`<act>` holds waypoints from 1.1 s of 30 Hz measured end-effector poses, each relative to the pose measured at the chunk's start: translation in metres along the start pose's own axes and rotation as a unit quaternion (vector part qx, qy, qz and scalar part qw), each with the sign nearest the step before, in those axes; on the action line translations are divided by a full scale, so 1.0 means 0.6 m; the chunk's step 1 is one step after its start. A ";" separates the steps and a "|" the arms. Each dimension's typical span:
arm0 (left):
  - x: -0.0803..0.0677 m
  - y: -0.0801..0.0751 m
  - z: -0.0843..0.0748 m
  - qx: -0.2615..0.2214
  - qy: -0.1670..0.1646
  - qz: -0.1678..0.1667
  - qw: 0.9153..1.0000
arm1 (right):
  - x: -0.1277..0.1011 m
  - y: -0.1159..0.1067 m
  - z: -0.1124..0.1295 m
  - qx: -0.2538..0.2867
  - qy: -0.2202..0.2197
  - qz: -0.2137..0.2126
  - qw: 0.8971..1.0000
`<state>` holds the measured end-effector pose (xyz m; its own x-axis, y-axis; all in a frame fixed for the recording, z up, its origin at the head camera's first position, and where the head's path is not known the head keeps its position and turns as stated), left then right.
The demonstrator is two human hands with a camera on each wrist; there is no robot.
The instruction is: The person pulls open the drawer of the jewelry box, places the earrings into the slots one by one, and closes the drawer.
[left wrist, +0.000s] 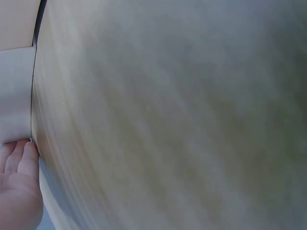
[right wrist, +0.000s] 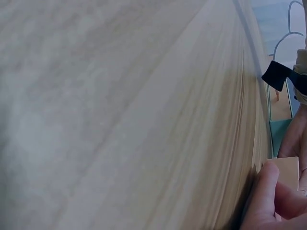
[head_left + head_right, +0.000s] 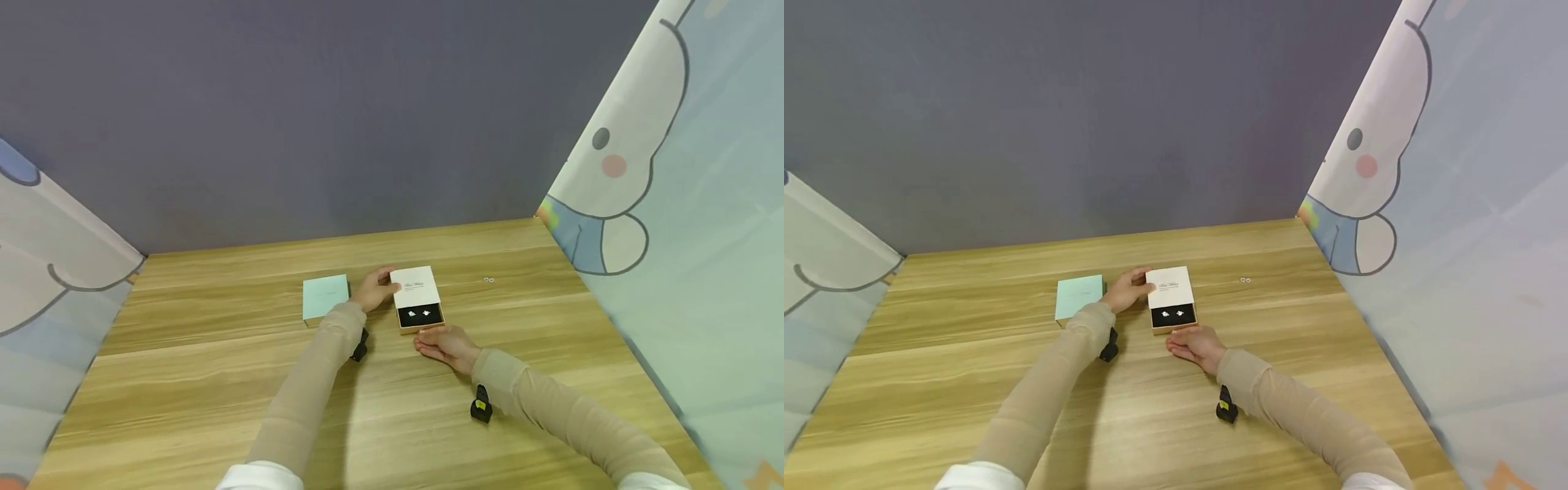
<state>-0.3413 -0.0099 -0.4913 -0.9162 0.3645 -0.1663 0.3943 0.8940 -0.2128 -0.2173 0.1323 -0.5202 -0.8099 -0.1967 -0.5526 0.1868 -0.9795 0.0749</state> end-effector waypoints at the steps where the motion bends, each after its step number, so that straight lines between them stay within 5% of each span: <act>1: 0.000 -0.001 -0.001 0.003 -0.001 -0.001 1.000 | 0.001 0.000 0.001 -0.001 -0.002 0.000 1.000; 33: -0.009 0.001 -0.011 0.027 0.005 0.008 1.000 | 0.024 0.001 0.010 0.010 0.007 -0.021 1.000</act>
<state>-0.3362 -0.0096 -0.4842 -0.9107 0.3809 -0.1599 0.4112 0.8731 -0.2618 -0.2321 0.1283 -0.5229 -0.8087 -0.1549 -0.5674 0.1414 -0.9876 0.0680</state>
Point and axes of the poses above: each hand's wrist, its own x-axis towards the middle knuckle, its own y-axis out of the palm, z = x × y, the point moved 8 cm from there along x, towards the middle knuckle, and after that the axes turned 11 degrees about -x, right-handed, at the moved point
